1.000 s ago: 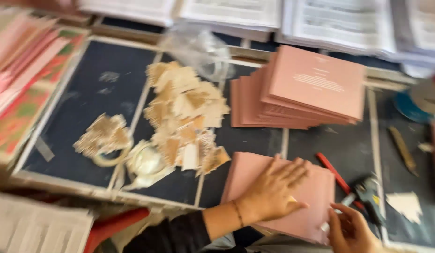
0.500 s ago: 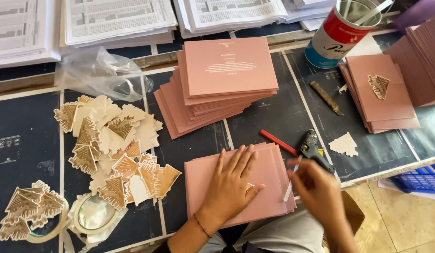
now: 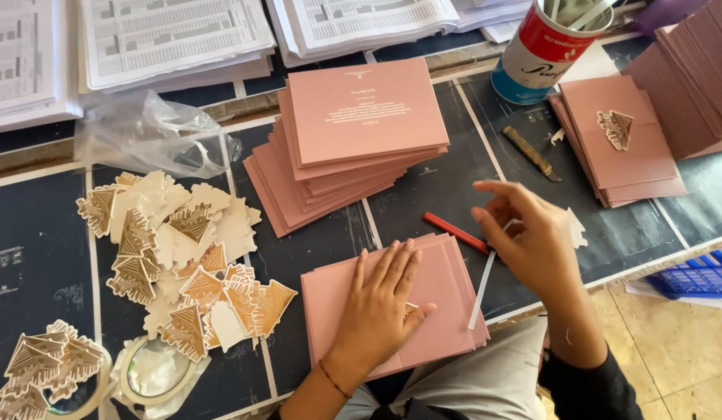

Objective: Gluing decorative paper cutouts onto pink invitation cards using a hot glue gun.

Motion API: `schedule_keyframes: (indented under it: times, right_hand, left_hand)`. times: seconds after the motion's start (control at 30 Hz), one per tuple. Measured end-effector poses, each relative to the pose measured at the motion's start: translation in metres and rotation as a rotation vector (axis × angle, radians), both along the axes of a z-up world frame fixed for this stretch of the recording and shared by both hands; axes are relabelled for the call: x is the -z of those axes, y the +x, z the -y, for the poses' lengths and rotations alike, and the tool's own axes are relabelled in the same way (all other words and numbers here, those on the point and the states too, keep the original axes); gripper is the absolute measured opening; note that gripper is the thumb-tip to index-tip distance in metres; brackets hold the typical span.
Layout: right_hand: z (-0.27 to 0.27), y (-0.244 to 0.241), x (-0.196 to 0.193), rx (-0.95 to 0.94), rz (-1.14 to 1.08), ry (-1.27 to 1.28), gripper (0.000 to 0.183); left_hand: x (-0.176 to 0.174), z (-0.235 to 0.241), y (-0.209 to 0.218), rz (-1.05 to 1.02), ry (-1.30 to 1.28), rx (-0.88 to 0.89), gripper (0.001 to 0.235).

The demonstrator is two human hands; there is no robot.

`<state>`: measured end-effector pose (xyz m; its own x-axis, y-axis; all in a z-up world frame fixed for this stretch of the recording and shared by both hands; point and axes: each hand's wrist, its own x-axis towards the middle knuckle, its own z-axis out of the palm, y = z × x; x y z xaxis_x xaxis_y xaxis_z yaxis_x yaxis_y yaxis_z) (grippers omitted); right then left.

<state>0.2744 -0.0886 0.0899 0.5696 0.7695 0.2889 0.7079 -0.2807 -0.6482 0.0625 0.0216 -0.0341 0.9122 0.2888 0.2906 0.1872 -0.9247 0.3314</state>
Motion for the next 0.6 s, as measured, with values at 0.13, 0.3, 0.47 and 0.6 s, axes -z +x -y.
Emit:
schedule_keyframes:
  times: [0.13, 0.3, 0.47, 0.6]
  right_hand:
    - [0.034, 0.001, 0.023, 0.195, -0.197, -0.074, 0.024]
    - [0.082, 0.014, 0.047, 0.360, -0.261, -0.038, 0.024]
    - [0.116, 0.021, 0.072, 0.513, -0.094, -0.146, 0.026]
    - [0.128, 0.022, 0.096, 0.504, 0.029, -0.202, 0.028]
  left_hand:
    - [0.002, 0.001, -0.001, -0.006, -0.007, 0.003, 0.080]
    - [0.001, 0.001, -0.001, -0.017, 0.013, -0.004, 0.080]
    - [-0.022, -0.011, -0.004, 0.113, -0.115, 0.031, 0.067]
    - [-0.069, -0.064, 0.016, 0.215, -0.004, -0.087, 0.057]
